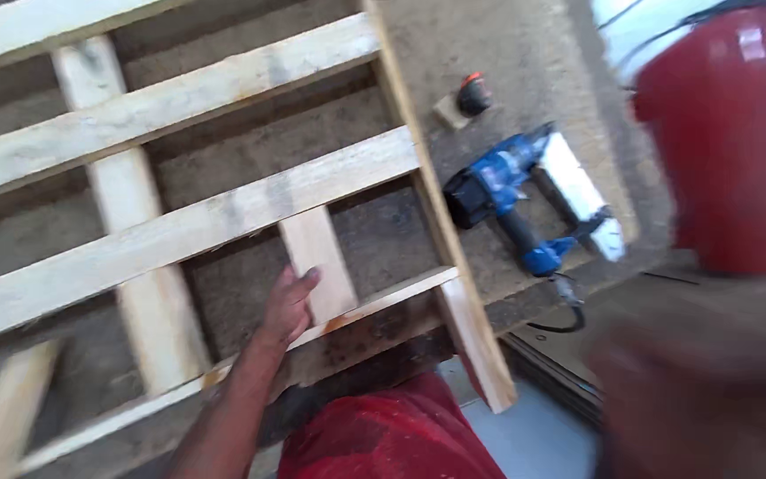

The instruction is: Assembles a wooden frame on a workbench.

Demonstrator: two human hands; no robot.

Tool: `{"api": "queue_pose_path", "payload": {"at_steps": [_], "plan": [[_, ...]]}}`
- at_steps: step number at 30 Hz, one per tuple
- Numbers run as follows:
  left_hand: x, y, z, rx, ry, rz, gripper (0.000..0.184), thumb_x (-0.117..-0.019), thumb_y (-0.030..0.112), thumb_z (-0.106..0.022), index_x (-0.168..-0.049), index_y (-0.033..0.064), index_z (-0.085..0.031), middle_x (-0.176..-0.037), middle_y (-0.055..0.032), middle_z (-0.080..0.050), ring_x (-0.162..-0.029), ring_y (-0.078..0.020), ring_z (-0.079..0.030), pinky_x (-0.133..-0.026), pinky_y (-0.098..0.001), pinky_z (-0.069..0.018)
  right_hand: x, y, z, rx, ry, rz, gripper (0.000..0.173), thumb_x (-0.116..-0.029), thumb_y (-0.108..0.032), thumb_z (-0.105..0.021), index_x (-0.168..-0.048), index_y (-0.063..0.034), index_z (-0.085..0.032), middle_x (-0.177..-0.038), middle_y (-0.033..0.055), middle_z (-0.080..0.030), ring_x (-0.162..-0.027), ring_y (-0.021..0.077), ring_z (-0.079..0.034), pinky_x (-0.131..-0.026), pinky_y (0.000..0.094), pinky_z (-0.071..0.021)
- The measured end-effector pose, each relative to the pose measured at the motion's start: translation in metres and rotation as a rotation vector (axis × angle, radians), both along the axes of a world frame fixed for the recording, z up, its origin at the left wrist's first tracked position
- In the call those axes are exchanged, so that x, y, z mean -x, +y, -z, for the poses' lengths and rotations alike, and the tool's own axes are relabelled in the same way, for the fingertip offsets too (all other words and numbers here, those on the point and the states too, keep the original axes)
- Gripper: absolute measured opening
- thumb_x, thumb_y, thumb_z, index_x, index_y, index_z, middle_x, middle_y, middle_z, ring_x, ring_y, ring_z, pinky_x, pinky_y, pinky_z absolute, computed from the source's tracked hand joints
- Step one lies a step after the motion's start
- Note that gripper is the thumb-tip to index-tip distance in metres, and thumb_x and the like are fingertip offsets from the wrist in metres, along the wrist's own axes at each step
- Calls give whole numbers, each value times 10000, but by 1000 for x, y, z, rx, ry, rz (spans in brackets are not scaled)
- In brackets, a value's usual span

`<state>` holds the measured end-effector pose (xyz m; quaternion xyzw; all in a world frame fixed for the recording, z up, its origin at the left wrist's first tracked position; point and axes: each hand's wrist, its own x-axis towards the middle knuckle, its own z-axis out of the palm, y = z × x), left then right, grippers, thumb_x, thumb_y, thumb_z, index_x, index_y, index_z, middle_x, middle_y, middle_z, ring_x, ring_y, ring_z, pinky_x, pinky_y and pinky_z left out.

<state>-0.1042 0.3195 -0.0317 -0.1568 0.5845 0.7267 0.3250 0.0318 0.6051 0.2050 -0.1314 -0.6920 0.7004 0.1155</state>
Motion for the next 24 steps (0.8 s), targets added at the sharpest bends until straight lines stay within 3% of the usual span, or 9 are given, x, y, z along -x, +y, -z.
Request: {"api": "queue_pose_path", "payload": {"at_steps": [2, 4, 6, 7, 11, 15, 17, 21, 24], "plan": [[-1, 1, 2, -6, 35, 8, 373, -1064, 112, -510, -1433, 82, -464, -1184, -114, -710, -1017, -226, -731, -872, -451, -635, 16, 11, 78, 293, -170, 324, 297, -1097, -362, -437, -1159, -187, -668, -991, -16, -726, -874, 117, -708, -772, 315, -613], [1, 0, 8, -9, 56, -18, 362, -1056, 107, -513, -1413, 71, -469, -1157, -111, -712, -999, -215, -734, -860, -441, -639, 26, 23, 140, 612, -447, 718, 383, -1070, -433, -498, -1165, -82, -617, -1023, 66, -694, -893, 172, -706, -786, 340, -604], [3, 0, 12, -15, 56, -39, 338, -1046, 97, -522, -1380, 52, -486, -1124, -120, -717, -974, -220, -739, -840, -437, -644, 29, 43, 189, 790, -518, 925, 585, -1041, -504, -524, -1389, -37, -470, -1215, 123, -631, -997, 200, -686, -822, 343, -592], [2, 2, 13, -22, 46, -45, 346, -1043, 91, -522, -1384, 53, -481, -1122, -125, -716, -970, -226, -740, -836, -442, -644, 29, 53, 207, 835, -468, 949, 651, -1038, -543, -502, -1450, -46, -419, -1287, 129, -618, -1058, 204, -681, -863, 344, -587], [-1, -1, 10, -47, 33, -74, 378, -1052, 70, -500, -1429, 63, -470, -1167, -163, -711, -1015, -275, -729, -875, -486, -628, 45, 65, 256, 1037, -120, 972, 778, -978, -742, -354, -1425, -108, -420, -1259, 101, -652, -1128, 231, -676, -961, 405, -572], [2, -4, 15, -106, 0, -77, 353, -1041, 85, -529, -1392, 53, -505, -1158, -176, -712, -1013, -288, -726, -875, -490, -622, 61, 75, 262, 1034, -172, 1009, 908, -931, -816, -365, -1551, -156, -301, -1484, 109, -523, -1328, 269, -576, -1073, 443, -524], [2, -6, 15, -101, -27, -78, 330, -1048, 87, -533, -1375, 55, -512, -1150, -174, -712, -1002, -291, -727, -868, -493, -620, 67, 87, 262, 989, -230, 1075, 830, -956, -755, -430, -1523, -154, -345, -1445, 135, -548, -1286, 282, -603, -1031, 442, -550], [4, -6, 15, -87, -34, -78, 349, -1054, 91, -535, -1399, 55, -501, -1170, -181, -705, -1019, -300, -722, -881, -502, -615, 76, 108, 251, 844, -159, 1142, 531, -1000, -453, -573, -1402, -134, -439, -1303, 133, -585, -1163, 272, -634, -942, 444, -574], [4, -7, 15, -63, -53, -80, 369, -1061, 103, -532, -1422, 59, -466, -1180, -186, -700, -1029, -307, -720, -880, -494, -615, 69, 124, 238, 569, -59, 1136, 431, -990, -257, -605, -1361, -96, -456, -1206, 165, -602, -1063, 301, -654, -867, 506, -593]]}}
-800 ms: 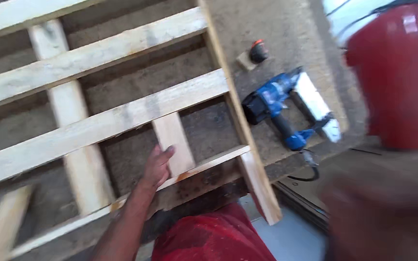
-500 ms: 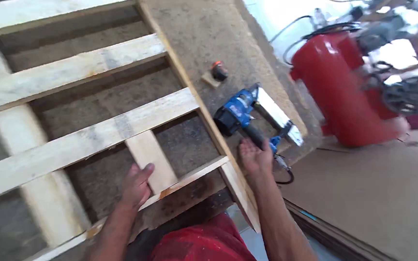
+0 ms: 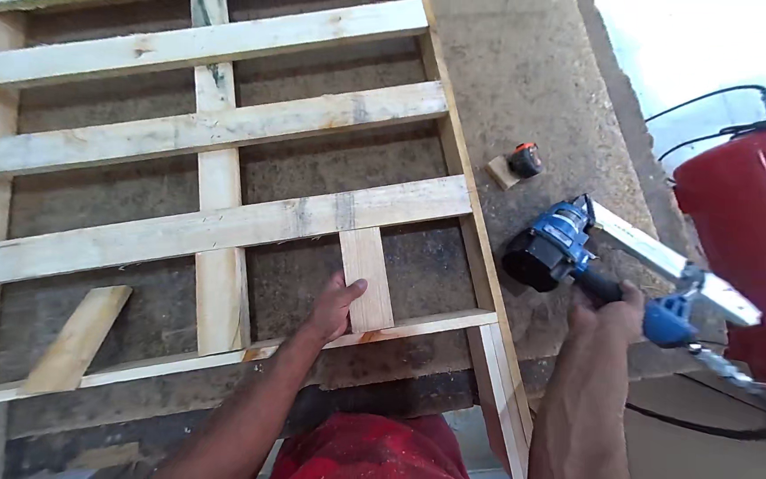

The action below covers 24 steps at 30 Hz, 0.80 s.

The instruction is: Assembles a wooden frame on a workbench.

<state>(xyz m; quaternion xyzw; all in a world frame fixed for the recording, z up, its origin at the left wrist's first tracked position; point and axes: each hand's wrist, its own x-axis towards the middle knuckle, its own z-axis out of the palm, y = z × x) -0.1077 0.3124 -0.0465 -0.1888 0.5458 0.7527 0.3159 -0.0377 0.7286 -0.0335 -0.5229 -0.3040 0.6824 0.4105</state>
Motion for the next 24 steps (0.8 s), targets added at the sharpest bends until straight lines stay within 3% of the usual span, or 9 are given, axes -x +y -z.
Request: {"api": "queue_pose_path", "payload": {"at_steps": [2, 4, 7, 9, 11, 14, 17, 21, 24], "plan": [[-1, 0, -1, 13, -14, 3, 363, -1063, 116, -531, -1415, 59, -464, -1168, -183, -700, -1010, -300, -723, -864, -488, -618, -4, 4, -14, -202, -139, -36, 406, -971, -181, -614, -1335, -81, -464, -1101, 146, -616, -934, 274, -664, -771, 487, -602], [0, 0, -3, 19, -13, 10, 351, -1067, 126, -529, -1406, 58, -472, -1157, -177, -705, -993, -296, -727, -852, -485, -622, -9, -1, -32, -413, -257, -47, 497, -916, -94, -688, -1352, -42, -454, -1072, 142, -641, -891, 270, -699, -751, 479, -629], [-2, 0, -4, 17, 12, 32, 334, -1070, 145, -517, -1396, 74, -499, -1155, -157, -712, -989, -272, -730, -856, -471, -625, -17, -18, -47, -721, -343, -139, 499, -835, -74, -799, -1252, 28, -544, -1038, 117, -713, -925, 240, -742, -833, 453, -649], [-1, 1, -4, 10, 19, 32, 332, -1069, 136, -514, -1394, 69, -502, -1151, -157, -713, -990, -268, -731, -861, -468, -624, -17, -29, -42, -829, -328, -284, 446, -893, -132, -764, -1259, 7, -550, -1075, 61, -706, -980, 176, -716, -893, 401, -615], [2, 1, 2, -19, 45, 22, 338, -1060, 106, -516, -1390, 36, -495, -1148, -171, -711, -999, -272, -730, -874, -470, -625, -13, -24, -25, -857, -172, -457, 372, -929, -146, -734, -1230, -25, -551, -1064, 22, -702, -952, 153, -702, -863, 382, -609], [1, -1, 9, -53, 66, 27, 340, -1055, 95, -526, -1386, 23, -486, -1149, -173, -710, -1006, -274, -730, -885, -472, -623, -7, -7, -25, -832, -79, -756, 456, -874, -71, -784, -1262, -33, -548, -1181, 23, -715, -1087, 175, -697, -976, 392, -588], [3, 1, 8, -46, 60, 17, 338, -1049, 72, -517, -1381, 24, -479, -1142, -176, -708, -999, -281, -729, -881, -474, -622, 0, 11, -33, -713, -38, -998, 373, -857, -59, -778, -1179, -99, -593, -1090, 13, -735, -1044, 215, -721, -975, 440, -599], [2, 0, 6, -57, 61, 20, 316, -1053, 63, -518, -1366, 30, -488, -1137, -165, -710, -993, -264, -733, -873, -453, -628, 2, 12, -47, -661, -81, -979, 281, -834, -44, -766, -1038, -142, -598, -924, -12, -709, -888, 205, -729, -905, 480, -621], [5, 1, 7, -62, 80, 11, 287, -1051, 61, -522, -1335, 19, -508, -1111, -164, -718, -964, -259, -739, -853, -449, -633, -25, -13, -93, -704, -148, -935, 313, -825, -68, -784, -1078, -126, -607, -948, 4, -728, -897, 224, -741, -884, 490, -635]]}}
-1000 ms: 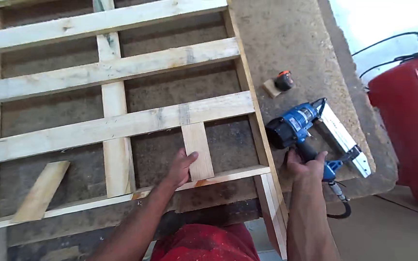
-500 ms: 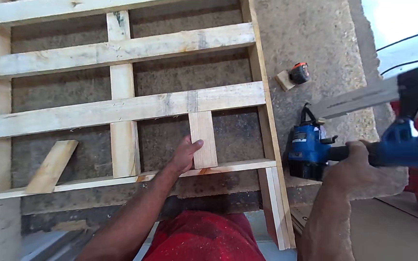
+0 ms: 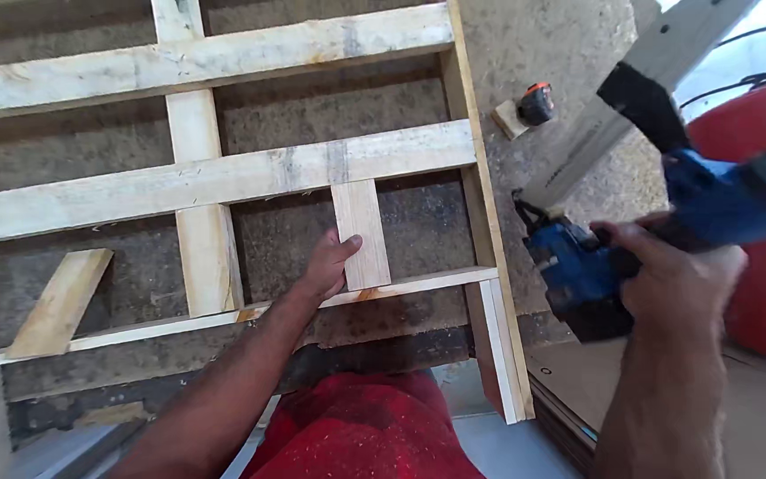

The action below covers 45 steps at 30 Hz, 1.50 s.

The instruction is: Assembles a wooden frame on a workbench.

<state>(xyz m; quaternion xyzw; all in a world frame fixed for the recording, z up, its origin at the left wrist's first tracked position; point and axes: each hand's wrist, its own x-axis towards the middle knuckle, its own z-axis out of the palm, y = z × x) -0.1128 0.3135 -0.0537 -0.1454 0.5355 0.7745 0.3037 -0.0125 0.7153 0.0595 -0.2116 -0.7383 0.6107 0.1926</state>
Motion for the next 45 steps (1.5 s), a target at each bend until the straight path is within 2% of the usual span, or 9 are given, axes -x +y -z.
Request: {"api": "queue_pose_path", "payload": {"at_steps": [2, 6, 8, 12, 16, 19, 24, 40, 45], "plan": [[-3, -3, 0, -2, 12, 8, 283, -1053, 59, -518, -1332, 17, -514, -1111, -160, -721, -967, -257, -740, -858, -451, -633, -49, -23, -30, -13, 47, -19, 291, -838, -94, -779, -1086, -140, -633, -965, 14, -727, -925, 242, -730, -927, 531, -611], [-2, -3, 3, -29, 43, 6, 262, -1051, 51, -520, -1310, 10, -538, -1096, -164, -725, -963, -261, -742, -852, -457, -636, -141, -82, -72, -80, 93, -200, 70, -934, -298, -710, -997, -273, -724, -1000, -78, -742, -1046, 135, -697, -1060, 414, -524], [-1, -3, 3, -25, 44, -2, 266, -1050, 53, -531, -1310, 0, -542, -1108, -175, -722, -974, -275, -740, -861, -468, -633, -174, -116, -75, -67, 87, -263, 60, -954, -298, -680, -961, -256, -723, -1068, -61, -746, -1121, 152, -678, -1100, 414, -487], [-2, -4, 5, -18, 43, -7, 283, -1044, 63, -552, -1318, -3, -533, -1125, -171, -717, -992, -272, -735, -873, -463, -628, -210, -197, -29, 56, 178, -194, 76, -938, -289, -722, -937, -223, -685, -972, -21, -737, -1090, 199, -695, -1069, 420, -529], [-2, -3, 4, -4, 32, -7, 315, -1045, 81, -561, -1348, 11, -514, -1132, -175, -715, -991, -275, -737, -862, -457, -633, -219, -260, 20, 230, 236, -84, 114, -921, -270, -745, -982, -177, -717, -1073, 78, -743, -1166, 275, -669, -1058, 442, -524], [-3, -4, 3, 0, 23, -9, 324, -1043, 96, -573, -1351, 17, -511, -1137, -171, -713, -991, -269, -737, -861, -451, -633, -217, -289, 46, 211, 306, -32, 108, -912, -238, -750, -946, -150, -698, -963, 81, -735, -1130, 293, -681, -1067, 470, -518], [-3, -4, 7, 34, 53, -6, 329, -1037, 116, -588, -1333, -5, -514, -1135, -179, -708, -991, -276, -734, -860, -460, -632, -210, -305, 69, 85, 374, -41, 100, -940, -214, -718, -1003, -137, -707, -1026, 94, -743, -1122, 281, -687, -1011, 430, -557], [-2, -3, 9, 24, 48, -14, 358, -1028, 123, -609, -1343, -2, -494, -1141, -193, -703, -991, -290, -735, -853, -469, -635, -217, -317, 96, 9, 445, -21, 63, -960, -186, -664, -995, -136, -680, -926, 30, -712, -1005, 199, -690, -987, 405, -551], [-2, -3, 10, 10, 58, -9, 327, -1032, 117, -598, -1325, -3, -520, -1132, -193, -708, -992, -291, -735, -856, -475, -633, -222, -323, 98, 35, 413, -42, 117, -975, -238, -682, -999, -125, -694, -1036, 80, -749, -1145, 278, -684, -1041, 438, -547]]}}
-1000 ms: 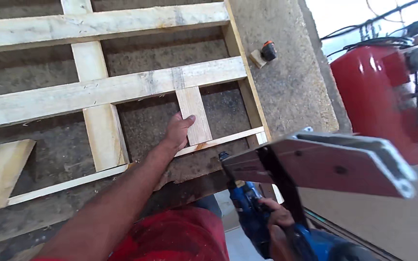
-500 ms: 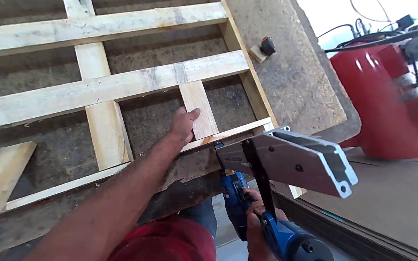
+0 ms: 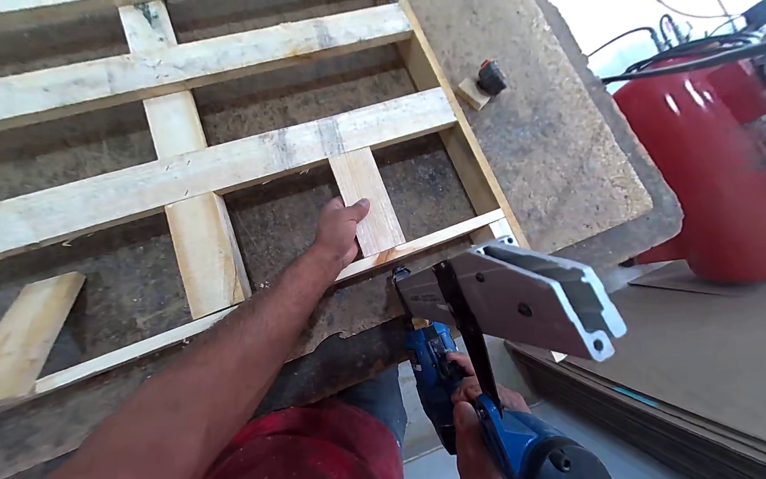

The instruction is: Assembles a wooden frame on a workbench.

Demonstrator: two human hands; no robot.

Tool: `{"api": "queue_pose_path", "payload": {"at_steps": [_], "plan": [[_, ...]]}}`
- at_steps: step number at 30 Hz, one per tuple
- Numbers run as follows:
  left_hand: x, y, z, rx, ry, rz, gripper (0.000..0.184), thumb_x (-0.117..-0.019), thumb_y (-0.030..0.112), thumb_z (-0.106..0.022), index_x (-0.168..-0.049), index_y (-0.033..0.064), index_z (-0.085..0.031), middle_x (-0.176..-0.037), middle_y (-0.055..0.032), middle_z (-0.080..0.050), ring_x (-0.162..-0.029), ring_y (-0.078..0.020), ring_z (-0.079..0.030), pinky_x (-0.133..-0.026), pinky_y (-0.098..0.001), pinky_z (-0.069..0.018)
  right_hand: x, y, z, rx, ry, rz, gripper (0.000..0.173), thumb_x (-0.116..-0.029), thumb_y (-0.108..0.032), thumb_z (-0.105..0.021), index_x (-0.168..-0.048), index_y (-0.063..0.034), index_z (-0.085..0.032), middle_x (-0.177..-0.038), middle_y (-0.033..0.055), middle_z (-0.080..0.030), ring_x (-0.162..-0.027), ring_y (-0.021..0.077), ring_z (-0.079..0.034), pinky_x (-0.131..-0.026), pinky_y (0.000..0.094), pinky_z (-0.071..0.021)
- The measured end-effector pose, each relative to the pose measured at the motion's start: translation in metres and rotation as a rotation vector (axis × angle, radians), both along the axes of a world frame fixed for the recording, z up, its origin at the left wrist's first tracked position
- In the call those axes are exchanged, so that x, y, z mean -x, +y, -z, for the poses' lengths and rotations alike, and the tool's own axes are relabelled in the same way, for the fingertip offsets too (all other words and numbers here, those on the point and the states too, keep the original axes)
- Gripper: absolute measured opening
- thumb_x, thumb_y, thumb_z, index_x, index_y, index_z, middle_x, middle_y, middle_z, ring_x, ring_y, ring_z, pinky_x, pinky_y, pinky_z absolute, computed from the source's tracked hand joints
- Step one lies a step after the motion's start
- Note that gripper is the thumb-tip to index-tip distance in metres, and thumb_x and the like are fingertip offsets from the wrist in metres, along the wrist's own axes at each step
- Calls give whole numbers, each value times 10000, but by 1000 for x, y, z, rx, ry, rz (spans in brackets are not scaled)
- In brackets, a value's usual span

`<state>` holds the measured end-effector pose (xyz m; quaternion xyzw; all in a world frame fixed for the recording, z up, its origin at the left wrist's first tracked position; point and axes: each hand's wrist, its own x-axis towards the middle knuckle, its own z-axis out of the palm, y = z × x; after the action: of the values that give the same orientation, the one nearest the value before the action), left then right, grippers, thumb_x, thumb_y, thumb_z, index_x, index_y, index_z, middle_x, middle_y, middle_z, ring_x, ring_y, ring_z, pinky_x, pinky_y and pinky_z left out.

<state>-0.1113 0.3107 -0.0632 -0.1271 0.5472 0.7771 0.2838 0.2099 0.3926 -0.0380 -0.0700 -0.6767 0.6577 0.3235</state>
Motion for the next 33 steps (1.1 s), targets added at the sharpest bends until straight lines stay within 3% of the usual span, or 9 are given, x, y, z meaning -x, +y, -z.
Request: {"api": "queue_pose_path", "payload": {"at_steps": [17, 20, 23, 26, 30, 33], "plan": [[1, 0, 0, 10, -50, -38, 368, -1017, 121, -620, -1342, -8, -507, -1143, -201, -701, -1001, -299, -729, -862, -475, -628, 10, -16, -3, 60, 20, 38, 129, -960, -283, -709, -996, -160, -693, -1039, 50, -740, -1192, 281, -658, -1078, 454, -518], [1, -1, 0, 7, -54, -36, 361, -1017, 123, -623, -1336, -6, -512, -1145, -200, -701, -1002, -298, -730, -865, -474, -627, 12, -15, -4, 56, 45, 25, 129, -958, -273, -710, -998, -152, -691, -993, 39, -735, -1155, 261, -670, -1076, 448, -516], [3, -1, 0, -4, -53, -41, 345, -1022, 125, -613, -1324, -10, -515, -1141, -205, -699, -1002, -297, -727, -864, -472, -626, 13, -13, -5, 14, 41, 14, 117, -975, -286, -677, -965, -171, -655, -908, -5, -697, -1042, 179, -679, -1015, 376, -534], [4, -1, -2, -3, -64, -43, 349, -1020, 128, -617, -1327, -3, -517, -1132, -200, -704, -990, -294, -732, -854, -469, -629, 8, -15, -3, 20, 32, 20, 143, -972, -293, -697, -971, -152, -681, -986, 47, -732, -1115, 260, -684, -1037, 431, -542], [3, -2, -2, -9, -74, -31, 351, -1027, 139, -608, -1338, 4, -518, -1132, -199, -704, -987, -297, -731, -849, -471, -628, 4, -14, 8, -14, 44, -31, 142, -997, -274, -658, -1004, -135, -683, -1040, 69, -747, -1169, 290, -675, -1064, 469, -534], [6, -2, -4, -65, -104, -69, 344, -1069, 227, -546, -1330, 4, -534, -1145, -204, -702, -1010, -306, -724, -864, -487, -619, 12, -15, 12, -33, 86, -40, 109, -1000, -241, -653, -1026, -139, -683, -1014, 27, -739, -1121, 223, -688, -1052, 421, -540]]}}
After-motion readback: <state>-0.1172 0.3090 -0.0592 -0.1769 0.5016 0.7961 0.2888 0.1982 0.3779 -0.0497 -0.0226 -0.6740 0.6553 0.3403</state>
